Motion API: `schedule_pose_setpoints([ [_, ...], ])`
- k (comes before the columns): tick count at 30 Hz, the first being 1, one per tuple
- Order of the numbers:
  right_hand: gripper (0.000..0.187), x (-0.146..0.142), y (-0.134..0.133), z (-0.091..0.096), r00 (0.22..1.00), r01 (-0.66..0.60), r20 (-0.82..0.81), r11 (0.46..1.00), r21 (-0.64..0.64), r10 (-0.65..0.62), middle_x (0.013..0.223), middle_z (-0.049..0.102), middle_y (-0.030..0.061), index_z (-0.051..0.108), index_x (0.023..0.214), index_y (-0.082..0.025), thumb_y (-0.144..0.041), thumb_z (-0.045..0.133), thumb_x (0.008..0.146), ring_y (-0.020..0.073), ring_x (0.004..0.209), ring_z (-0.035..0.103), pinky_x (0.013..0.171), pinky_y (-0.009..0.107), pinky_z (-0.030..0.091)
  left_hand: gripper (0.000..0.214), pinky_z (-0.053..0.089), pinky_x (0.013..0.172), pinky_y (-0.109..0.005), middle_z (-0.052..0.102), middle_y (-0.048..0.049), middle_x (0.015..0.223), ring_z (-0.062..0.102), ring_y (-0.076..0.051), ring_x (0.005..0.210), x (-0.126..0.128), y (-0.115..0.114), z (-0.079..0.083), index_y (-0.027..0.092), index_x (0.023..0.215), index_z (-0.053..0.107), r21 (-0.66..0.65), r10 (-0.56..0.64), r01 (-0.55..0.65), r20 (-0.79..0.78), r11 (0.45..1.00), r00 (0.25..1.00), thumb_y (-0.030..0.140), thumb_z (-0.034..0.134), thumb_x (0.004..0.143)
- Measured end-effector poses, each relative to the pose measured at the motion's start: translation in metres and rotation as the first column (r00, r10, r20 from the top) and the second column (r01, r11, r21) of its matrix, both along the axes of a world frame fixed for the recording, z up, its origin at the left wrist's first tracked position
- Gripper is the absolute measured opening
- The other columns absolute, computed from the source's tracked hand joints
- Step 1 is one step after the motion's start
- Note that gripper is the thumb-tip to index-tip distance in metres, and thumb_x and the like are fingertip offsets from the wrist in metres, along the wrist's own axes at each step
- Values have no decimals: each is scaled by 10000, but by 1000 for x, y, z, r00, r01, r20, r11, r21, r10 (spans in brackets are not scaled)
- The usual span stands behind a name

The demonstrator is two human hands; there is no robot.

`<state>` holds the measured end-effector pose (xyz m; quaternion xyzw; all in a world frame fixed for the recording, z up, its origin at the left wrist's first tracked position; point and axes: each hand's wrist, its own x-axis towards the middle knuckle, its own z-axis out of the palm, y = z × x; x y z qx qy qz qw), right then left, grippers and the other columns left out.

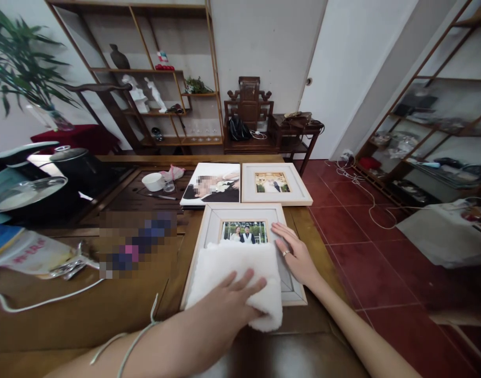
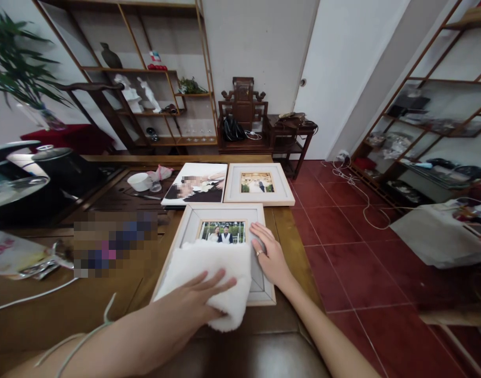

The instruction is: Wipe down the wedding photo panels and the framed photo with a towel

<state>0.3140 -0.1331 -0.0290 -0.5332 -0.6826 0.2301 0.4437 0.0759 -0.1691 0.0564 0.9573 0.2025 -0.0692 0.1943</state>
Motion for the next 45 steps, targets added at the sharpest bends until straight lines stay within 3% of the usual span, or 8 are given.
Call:
schedule_pose_setpoints([
  [6, 337, 1, 0, -1, 1000, 0, 6, 1000, -2, 0, 1310, 540, 60, 578, 1211, -267, -326, 441, 909, 229, 1271, 420, 1091, 490, 299, 652, 272, 1069, -526, 265, -57, 1495, 221, -309, 1362, 11, 36, -24, 287, 1239, 523, 174, 160, -159, 7, 972, 987, -59, 468, 689],
  [12, 338, 1, 0, -2, 1000, -2, 4, 1000, -3, 2, 1320, 531, 57, 569, 1220, -269, -320, 447, 908, 229, 1277, 415, 1091, 493, 296, 482, 221, 1074, -563, 248, -164, 1485, 157, -339, 1375, 7, 92, -42, 143, 1256, 498, 404, 399, -464, 238, 788, 885, -19, 406, 812],
  [15, 332, 1, 0, -2, 1000, 5, 7, 1000, -10, -4, 1317, 534, 58, 576, 1210, -262, -316, 447, 909, 224, 1276, 416, 1093, 481, 299, 462, 228, 1076, -552, 280, -175, 1471, 175, -330, 1373, 5, 100, -46, 119, 1259, 487, 371, 372, -446, 255, 815, 893, -14, 384, 829],
  [24, 330, 1, 1, -2, 1000, 13, 2, 1000, -2, -13, 1295, 553, 63, 590, 1195, -266, -332, 449, 905, 236, 1263, 433, 1084, 497, 308, 595, 269, 1069, -525, 297, -89, 1480, 206, -336, 1366, 9, 32, -18, 255, 1229, 534, 82, 36, -39, 29, 996, 999, 24, 582, 683],
  [31, 332, 1, 0, -3, 1000, 13, 4, 1000, -9, -13, 1304, 544, 61, 588, 1197, -257, -334, 436, 912, 221, 1271, 421, 1094, 467, 302, 593, 314, 1028, -564, 304, -93, 1475, 250, -384, 1339, 11, -3, -12, 277, 1203, 562, 74, 89, -87, -26, 993, 996, 39, 621, 663],
  [35, 335, 2, 0, -4, 1000, 5, -8, 1000, -3, -5, 1300, 549, 57, 587, 1199, -262, -344, 424, 919, 222, 1271, 421, 1094, 470, 297, 567, 268, 1035, -594, 280, -81, 1487, 229, -368, 1352, 20, 25, -30, 297, 1229, 533, 205, 187, -186, 18, 961, 982, 26, 540, 731],
  [40, 348, 3, 0, -4, 1000, -17, 9, 1000, -4, 17, 1332, 519, 50, 556, 1233, -276, -351, 412, 925, 219, 1288, 396, 1102, 468, 278, 556, 170, 1036, -646, 240, -129, 1496, 159, -372, 1371, 38, 84, -34, 200, 1304, 464, 413, 349, -378, 147, 829, 926, 3, 415, 787],
  [45, 387, 2, -2, -4, 1000, 10, -20, 999, -44, -11, 1354, 493, 62, 505, 1277, -258, -383, 371, 937, 217, 1290, 395, 1106, 443, 269, 537, 164, 1077, -566, 249, -142, 1492, 137, -324, 1386, 60, 125, -35, 168, 1312, 449, 440, 232, -284, 169, 852, 958, 16, 420, 798],
])
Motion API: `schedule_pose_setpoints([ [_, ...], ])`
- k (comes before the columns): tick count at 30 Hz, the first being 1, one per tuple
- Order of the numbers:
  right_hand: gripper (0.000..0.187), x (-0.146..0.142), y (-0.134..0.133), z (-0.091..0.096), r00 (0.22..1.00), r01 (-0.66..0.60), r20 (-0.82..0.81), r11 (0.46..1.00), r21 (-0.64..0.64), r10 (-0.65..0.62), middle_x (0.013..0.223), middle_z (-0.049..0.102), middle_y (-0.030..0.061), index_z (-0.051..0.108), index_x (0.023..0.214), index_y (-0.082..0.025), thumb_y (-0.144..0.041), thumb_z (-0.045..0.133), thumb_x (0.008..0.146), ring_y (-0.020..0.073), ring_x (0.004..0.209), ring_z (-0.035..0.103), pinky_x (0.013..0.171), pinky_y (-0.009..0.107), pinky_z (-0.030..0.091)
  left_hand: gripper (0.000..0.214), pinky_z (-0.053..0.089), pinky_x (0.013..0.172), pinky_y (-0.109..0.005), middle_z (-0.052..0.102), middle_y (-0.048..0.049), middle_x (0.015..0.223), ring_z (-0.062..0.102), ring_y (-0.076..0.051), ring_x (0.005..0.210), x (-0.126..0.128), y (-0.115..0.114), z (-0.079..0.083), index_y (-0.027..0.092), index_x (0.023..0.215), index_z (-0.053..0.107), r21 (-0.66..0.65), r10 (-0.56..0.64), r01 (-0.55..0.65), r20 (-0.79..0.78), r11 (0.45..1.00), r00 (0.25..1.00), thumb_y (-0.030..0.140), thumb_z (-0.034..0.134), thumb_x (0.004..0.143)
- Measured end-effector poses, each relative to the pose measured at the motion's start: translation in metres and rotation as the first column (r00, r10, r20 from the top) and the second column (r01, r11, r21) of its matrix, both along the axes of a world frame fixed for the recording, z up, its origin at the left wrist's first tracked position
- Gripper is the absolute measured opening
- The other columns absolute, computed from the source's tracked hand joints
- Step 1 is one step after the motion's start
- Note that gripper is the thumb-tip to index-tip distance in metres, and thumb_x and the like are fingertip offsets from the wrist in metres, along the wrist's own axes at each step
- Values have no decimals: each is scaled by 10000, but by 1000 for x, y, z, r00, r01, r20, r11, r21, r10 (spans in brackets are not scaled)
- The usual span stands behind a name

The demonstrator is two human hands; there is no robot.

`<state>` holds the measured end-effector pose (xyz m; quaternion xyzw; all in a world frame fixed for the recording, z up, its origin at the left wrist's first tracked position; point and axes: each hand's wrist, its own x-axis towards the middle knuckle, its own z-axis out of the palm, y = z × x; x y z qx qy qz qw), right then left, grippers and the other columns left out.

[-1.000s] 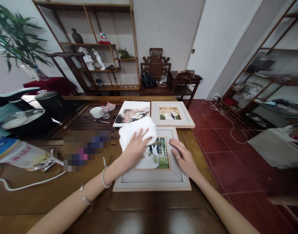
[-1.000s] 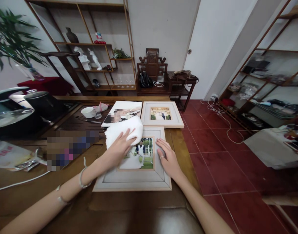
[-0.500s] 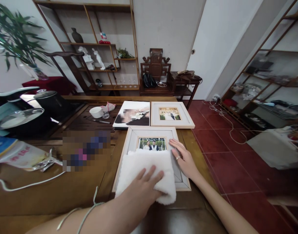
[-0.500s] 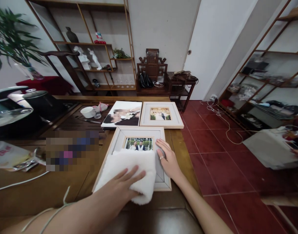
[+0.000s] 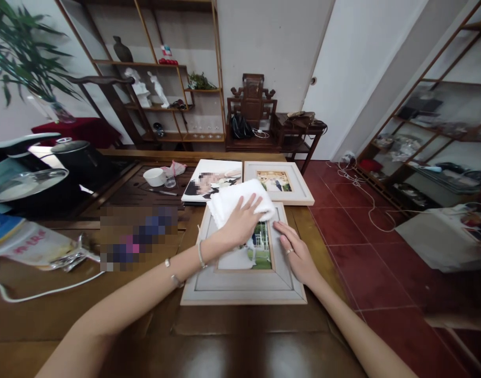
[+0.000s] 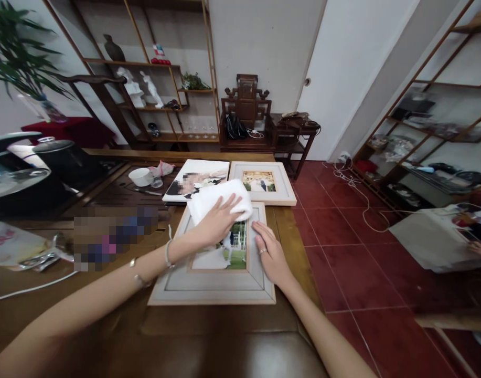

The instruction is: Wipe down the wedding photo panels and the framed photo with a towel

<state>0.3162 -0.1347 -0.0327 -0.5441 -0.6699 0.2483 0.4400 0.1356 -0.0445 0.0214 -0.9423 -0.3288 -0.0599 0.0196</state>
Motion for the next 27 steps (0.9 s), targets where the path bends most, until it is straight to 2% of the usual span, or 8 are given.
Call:
schedule_pose_setpoints([
  [3, 467, -1, -3, 1, 997, 53, -56, 997, -61, -56, 1411, 423, 68, 345, 1382, -259, -410, 351, 940, 219, 1302, 380, 1100, 454, 269, 555, 143, 1077, -579, 209, -132, 1507, 117, -339, 1386, 8, -4, -7, 175, 1254, 509, -56, -80, 76, -73, 995, 994, 6, 514, 726],
  [6, 521, -3, -5, 4, 996, 60, -66, 996, -71, -64, 1486, 300, 43, 252, 1424, -269, -430, 346, 938, 214, 1361, 274, 1130, 445, 204, 468, 168, 1058, -606, 192, -151, 1508, 114, -370, 1380, 11, -27, -10, 136, 1181, 563, -97, -114, 106, -79, 990, 990, 44, 541, 723],
  [9, 517, -3, -6, 5, 997, 28, -69, 998, -60, -32, 1511, 240, 14, 242, 1431, -281, -431, 325, 943, 205, 1381, 223, 1147, 428, 165, 375, 213, 1037, -619, 238, -161, 1492, 162, -376, 1370, 8, -58, -5, 133, 1123, 602, -146, -148, 136, -79, 980, 986, 77, 507, 765],
  [12, 499, -2, -5, 4, 998, 3, -62, 999, -50, -6, 1505, 255, 6, 252, 1429, -291, -415, 313, 950, 201, 1377, 236, 1146, 428, 179, 396, 226, 1025, -634, 229, -165, 1493, 165, -383, 1368, 0, -89, 1, 157, 1108, 618, -239, -225, 191, -122, 952, 967, 127, 597, 714],
  [16, 461, -1, -3, 2, 999, -48, 24, 998, -33, 49, 1476, 321, 9, 334, 1397, -294, -381, 356, 944, 201, 1369, 255, 1141, 437, 201, 402, 235, 1040, -615, 253, -146, 1489, 189, -358, 1369, -28, -115, 11, 165, 1090, 626, -357, -291, 231, -124, 905, 949, 130, 603, 690],
  [20, 428, 1, -2, 2, 991, -79, 107, 996, -30, 82, 1447, 373, 29, 427, 1344, -271, -360, 420, 926, 204, 1364, 262, 1138, 441, 215, 535, 335, 1024, -541, 334, -99, 1461, 288, -301, 1345, -64, -102, 25, 217, 1160, 579, -432, -136, 31, -215, 901, 967, 0, 498, 678],
  [23, 423, 2, -1, 1, 989, -79, 125, 997, -21, 81, 1437, 387, 38, 440, 1334, -270, -347, 440, 918, 213, 1358, 274, 1130, 461, 228, 577, 366, 993, -540, 357, -123, 1445, 333, -298, 1324, -78, -70, 29, 208, 1218, 532, -350, 22, -97, -213, 932, 977, -34, 408, 710],
  [27, 423, 3, 1, -1, 989, -81, 125, 997, 5, 79, 1430, 396, 50, 438, 1333, -268, -328, 446, 915, 221, 1350, 290, 1121, 486, 240, 584, 350, 986, -570, 301, -198, 1452, 273, -327, 1345, -72, -28, 19, 118, 1264, 482, -189, 125, -142, -99, 972, 987, -50, 344, 722],
])
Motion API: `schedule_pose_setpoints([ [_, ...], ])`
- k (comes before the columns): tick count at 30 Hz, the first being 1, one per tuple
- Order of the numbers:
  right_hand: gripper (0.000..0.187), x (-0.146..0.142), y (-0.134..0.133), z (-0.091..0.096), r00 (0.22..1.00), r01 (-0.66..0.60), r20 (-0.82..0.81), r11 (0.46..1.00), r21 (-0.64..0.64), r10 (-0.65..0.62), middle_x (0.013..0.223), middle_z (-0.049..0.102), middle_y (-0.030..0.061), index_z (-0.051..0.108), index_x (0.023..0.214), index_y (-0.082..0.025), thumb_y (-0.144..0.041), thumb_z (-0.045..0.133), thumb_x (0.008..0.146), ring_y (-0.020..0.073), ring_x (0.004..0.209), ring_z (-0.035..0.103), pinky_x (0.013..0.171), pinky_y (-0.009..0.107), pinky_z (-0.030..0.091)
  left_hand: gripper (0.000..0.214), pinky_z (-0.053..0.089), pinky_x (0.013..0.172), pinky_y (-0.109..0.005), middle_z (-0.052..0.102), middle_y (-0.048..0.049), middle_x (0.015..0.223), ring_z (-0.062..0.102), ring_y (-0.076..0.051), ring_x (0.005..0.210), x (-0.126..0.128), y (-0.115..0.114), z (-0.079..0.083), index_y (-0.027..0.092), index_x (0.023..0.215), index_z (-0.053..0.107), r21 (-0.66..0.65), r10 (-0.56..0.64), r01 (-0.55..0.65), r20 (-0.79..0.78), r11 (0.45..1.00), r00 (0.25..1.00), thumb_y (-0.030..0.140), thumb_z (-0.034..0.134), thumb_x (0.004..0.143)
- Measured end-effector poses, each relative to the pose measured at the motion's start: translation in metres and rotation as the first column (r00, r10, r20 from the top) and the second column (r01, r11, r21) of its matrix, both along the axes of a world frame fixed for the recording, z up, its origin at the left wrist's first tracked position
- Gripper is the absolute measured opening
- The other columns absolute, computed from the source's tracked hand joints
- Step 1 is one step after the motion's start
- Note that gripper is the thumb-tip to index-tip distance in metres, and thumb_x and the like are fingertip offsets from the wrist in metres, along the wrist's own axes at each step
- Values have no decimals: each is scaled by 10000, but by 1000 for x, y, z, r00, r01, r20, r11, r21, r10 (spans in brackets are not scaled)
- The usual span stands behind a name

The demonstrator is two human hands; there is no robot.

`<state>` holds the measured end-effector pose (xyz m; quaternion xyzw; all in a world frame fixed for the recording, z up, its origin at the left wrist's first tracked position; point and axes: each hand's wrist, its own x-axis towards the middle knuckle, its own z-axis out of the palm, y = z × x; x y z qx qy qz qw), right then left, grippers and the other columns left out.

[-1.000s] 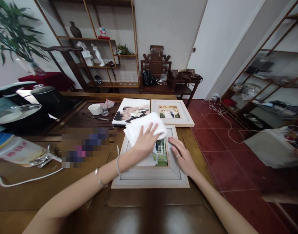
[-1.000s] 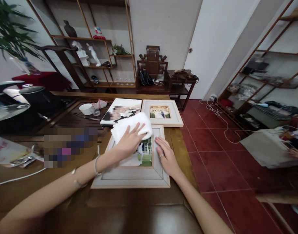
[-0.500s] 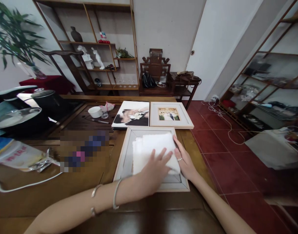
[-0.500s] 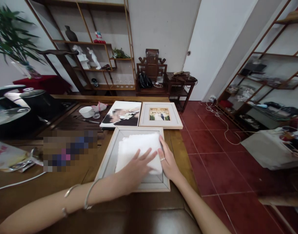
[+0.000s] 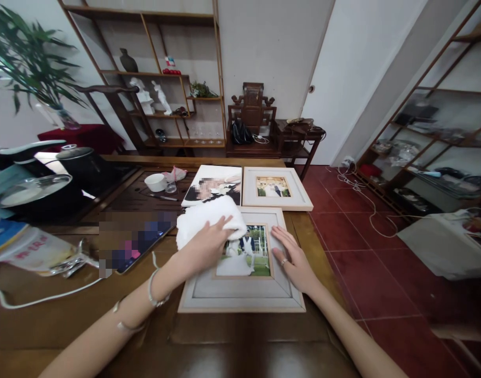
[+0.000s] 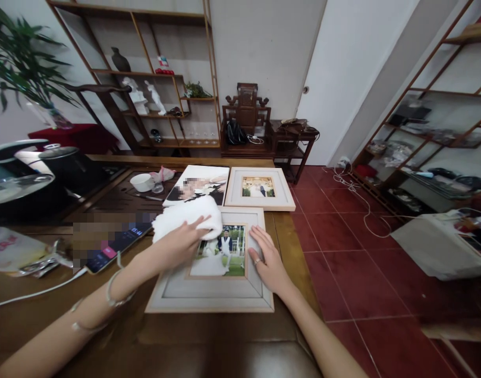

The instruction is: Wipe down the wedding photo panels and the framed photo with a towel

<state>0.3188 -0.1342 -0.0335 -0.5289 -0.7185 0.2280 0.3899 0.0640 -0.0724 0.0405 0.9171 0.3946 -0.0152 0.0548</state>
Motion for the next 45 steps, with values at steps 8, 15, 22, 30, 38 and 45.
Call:
schedule_pose_setpoints([
  [8, 400, 0, 2, -3, 1000, 22, -19, 999, 27, -21, 1411, 417, 73, 471, 1298, -246, -311, 468, 904, 218, 1335, 320, 1113, 474, 267, 505, 198, 1103, -515, 263, -117, 1490, 198, -246, 1380, 40, 5, -32, 158, 1179, 544, 122, -343, 325, 176, 938, 923, -49, 388, 745],
  [15, 393, 0, 0, -2, 1000, 18, -7, 1000, 22, -18, 1395, 444, 60, 473, 1299, -256, -292, 453, 908, 209, 1333, 323, 1117, 463, 260, 480, 238, 1053, -590, 304, -116, 1472, 245, -309, 1359, 33, -4, -30, 149, 1040, 617, 122, -242, 233, 60, 965, 968, -79, 402, 677],
  [22, 398, -1, -1, 1, 1000, 25, -18, 1000, 19, -25, 1384, 457, 62, 469, 1306, -255, -289, 436, 911, 215, 1326, 339, 1113, 462, 268, 503, 317, 989, -603, 369, -176, 1425, 369, -381, 1283, 0, -19, -6, 141, 1071, 637, 68, -30, 39, -134, 997, 991, -36, 491, 623],
  [30, 396, -2, -2, 3, 999, 31, -33, 999, 25, -30, 1371, 471, 61, 482, 1299, -260, -276, 431, 907, 231, 1316, 354, 1107, 491, 273, 533, 265, 1045, -596, 220, -98, 1506, 206, -373, 1357, 22, -90, 3, 237, 1183, 583, -220, -259, 251, -9, 943, 966, 32, 522, 694],
  [38, 413, 0, -2, 1, 998, 36, -59, 999, 39, -34, 1374, 464, 50, 476, 1304, -254, -204, 360, 911, 206, 1312, 362, 1114, 453, 282, 395, 106, 1036, -701, 102, -63, 1532, 3, -423, 1366, 51, -91, -29, 182, 1030, 674, -105, -348, 357, 92, 928, 933, 51, 534, 684],
  [45, 432, 1, -2, 1, 999, 36, -31, 999, 25, -35, 1382, 453, 58, 458, 1318, -253, -210, 408, 891, 222, 1317, 353, 1111, 479, 271, 524, 188, 1037, -669, 180, -27, 1512, 93, -404, 1364, 17, -78, -9, 222, 937, 710, -235, -261, 245, -41, 941, 964, -77, 531, 546],
])
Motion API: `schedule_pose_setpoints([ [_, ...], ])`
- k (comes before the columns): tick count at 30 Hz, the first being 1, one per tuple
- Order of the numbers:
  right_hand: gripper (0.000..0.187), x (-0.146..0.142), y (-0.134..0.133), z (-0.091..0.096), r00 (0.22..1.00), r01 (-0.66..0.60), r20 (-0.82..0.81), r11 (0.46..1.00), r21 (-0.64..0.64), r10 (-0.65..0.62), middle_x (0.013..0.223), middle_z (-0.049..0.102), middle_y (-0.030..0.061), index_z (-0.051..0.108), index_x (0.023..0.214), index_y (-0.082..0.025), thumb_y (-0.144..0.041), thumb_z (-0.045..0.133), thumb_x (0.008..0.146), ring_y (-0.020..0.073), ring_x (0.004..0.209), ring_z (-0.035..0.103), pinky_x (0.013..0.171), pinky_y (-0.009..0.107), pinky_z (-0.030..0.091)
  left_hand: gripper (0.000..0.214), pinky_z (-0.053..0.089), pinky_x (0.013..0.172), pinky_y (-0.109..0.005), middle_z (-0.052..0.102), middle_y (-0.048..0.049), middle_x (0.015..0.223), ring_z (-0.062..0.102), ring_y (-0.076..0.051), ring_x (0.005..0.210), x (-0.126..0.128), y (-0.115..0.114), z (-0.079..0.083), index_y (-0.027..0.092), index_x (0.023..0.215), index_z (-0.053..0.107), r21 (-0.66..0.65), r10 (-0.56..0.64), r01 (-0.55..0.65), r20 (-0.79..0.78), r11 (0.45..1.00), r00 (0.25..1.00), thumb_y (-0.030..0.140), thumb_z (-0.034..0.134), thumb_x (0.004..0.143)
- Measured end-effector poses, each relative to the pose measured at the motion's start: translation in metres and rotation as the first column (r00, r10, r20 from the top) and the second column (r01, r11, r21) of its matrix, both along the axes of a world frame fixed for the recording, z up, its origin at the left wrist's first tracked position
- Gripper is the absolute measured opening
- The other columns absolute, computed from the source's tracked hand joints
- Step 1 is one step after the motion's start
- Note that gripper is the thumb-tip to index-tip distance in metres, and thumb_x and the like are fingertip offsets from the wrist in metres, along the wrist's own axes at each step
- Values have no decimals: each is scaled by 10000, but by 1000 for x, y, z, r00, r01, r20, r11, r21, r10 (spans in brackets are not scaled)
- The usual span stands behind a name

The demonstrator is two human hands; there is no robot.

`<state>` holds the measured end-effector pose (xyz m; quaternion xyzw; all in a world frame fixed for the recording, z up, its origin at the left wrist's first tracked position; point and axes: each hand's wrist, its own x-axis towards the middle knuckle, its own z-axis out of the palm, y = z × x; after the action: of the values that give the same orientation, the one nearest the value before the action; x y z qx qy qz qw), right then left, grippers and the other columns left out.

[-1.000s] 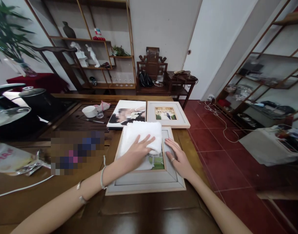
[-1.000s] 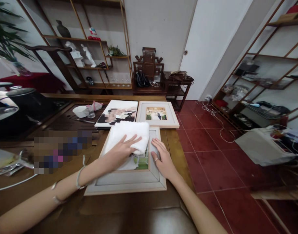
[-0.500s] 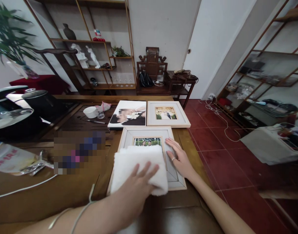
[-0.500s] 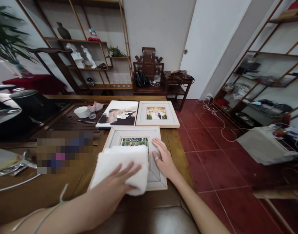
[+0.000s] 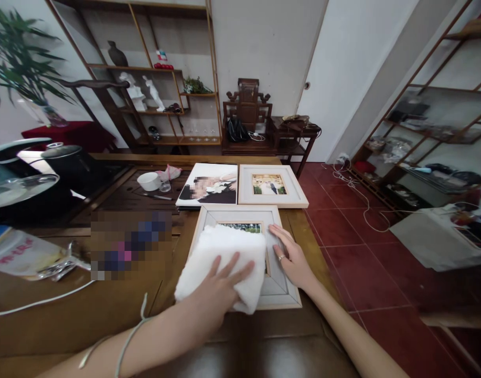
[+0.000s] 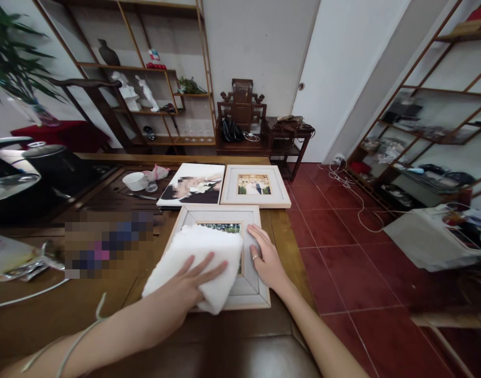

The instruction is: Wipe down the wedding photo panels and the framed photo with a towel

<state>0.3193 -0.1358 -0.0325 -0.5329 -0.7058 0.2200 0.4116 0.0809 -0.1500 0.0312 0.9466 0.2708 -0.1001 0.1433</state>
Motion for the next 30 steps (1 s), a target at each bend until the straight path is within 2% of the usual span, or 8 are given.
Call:
schedule_pose_setpoints([
  [4, 440, -1, -1, 2, 1000, 8, -5, 1000, -16, -8, 1381, 456, 60, 454, 1324, -260, -219, 410, 888, 234, 1313, 359, 1100, 493, 281, 390, 218, 1021, -675, 279, -26, 1480, 167, -400, 1352, -28, -2, 6, 193, 726, 721, 75, 160, -157, -44, 985, 986, -89, 488, 589],
  [8, 440, -1, -1, 3, 1000, 8, -6, 1000, -16, -8, 1381, 454, 61, 459, 1322, -257, -214, 405, 887, 231, 1317, 353, 1105, 486, 275, 373, 231, 1027, -655, 296, -64, 1472, 192, -398, 1348, -46, 3, 1, 163, 752, 714, 226, 283, -274, -8, 935, 959, -84, 453, 654],
  [16, 448, 0, 0, 0, 1000, 4, 3, 1000, -4, -4, 1385, 446, 54, 441, 1330, -267, -207, 407, 888, 221, 1320, 347, 1105, 474, 277, 576, 274, 1051, -597, 172, -137, 1511, 125, -344, 1379, -50, 67, -17, 99, 1093, 612, 387, 253, -407, 390, 827, 885, -114, 319, 646],
  [20, 448, 0, -1, 2, 1000, 11, 9, 1000, -23, -11, 1391, 438, 52, 438, 1332, -265, -207, 404, 889, 217, 1323, 342, 1110, 467, 270, 582, 277, 1082, -539, 224, -153, 1496, 145, -316, 1379, -39, 83, -23, 78, 1091, 596, 366, 198, -341, 375, 866, 905, -147, 308, 638],
  [22, 448, 0, -2, 3, 1000, 14, 7, 999, -37, -14, 1395, 435, 50, 439, 1332, -270, -212, 403, 889, 222, 1325, 340, 1108, 474, 272, 533, 311, 1074, -515, 251, -178, 1479, 181, -322, 1369, -30, 79, -27, 71, 1053, 613, 337, 203, -325, 349, 884, 915, -148, 319, 666],
  [25, 447, 0, -2, 2, 1000, 14, 0, 999, -43, -14, 1397, 433, 51, 439, 1332, -274, -219, 400, 890, 228, 1326, 340, 1103, 482, 278, 497, 339, 1056, -509, 298, -183, 1458, 236, -337, 1346, -21, 58, -25, 97, 1036, 637, 306, 260, -332, 253, 892, 932, -131, 352, 698],
  [28, 442, 0, -1, 1, 1000, 11, -7, 999, -32, -11, 1393, 437, 52, 445, 1327, -275, -221, 402, 891, 230, 1322, 347, 1103, 484, 280, 449, 371, 1028, -499, 376, -203, 1411, 318, -362, 1300, -21, 27, -13, 118, 1052, 656, 220, 316, -321, 57, 921, 947, -83, 403, 742],
  [30, 438, 0, -1, 0, 1000, 9, -6, 1000, -30, -9, 1389, 440, 54, 448, 1322, -277, -220, 406, 890, 229, 1319, 352, 1102, 483, 281, 412, 422, 986, -477, 406, -210, 1388, 377, -370, 1263, -26, 6, -3, 136, 1070, 660, 128, 281, -270, -78, 954, 956, -37, 448, 762],
])
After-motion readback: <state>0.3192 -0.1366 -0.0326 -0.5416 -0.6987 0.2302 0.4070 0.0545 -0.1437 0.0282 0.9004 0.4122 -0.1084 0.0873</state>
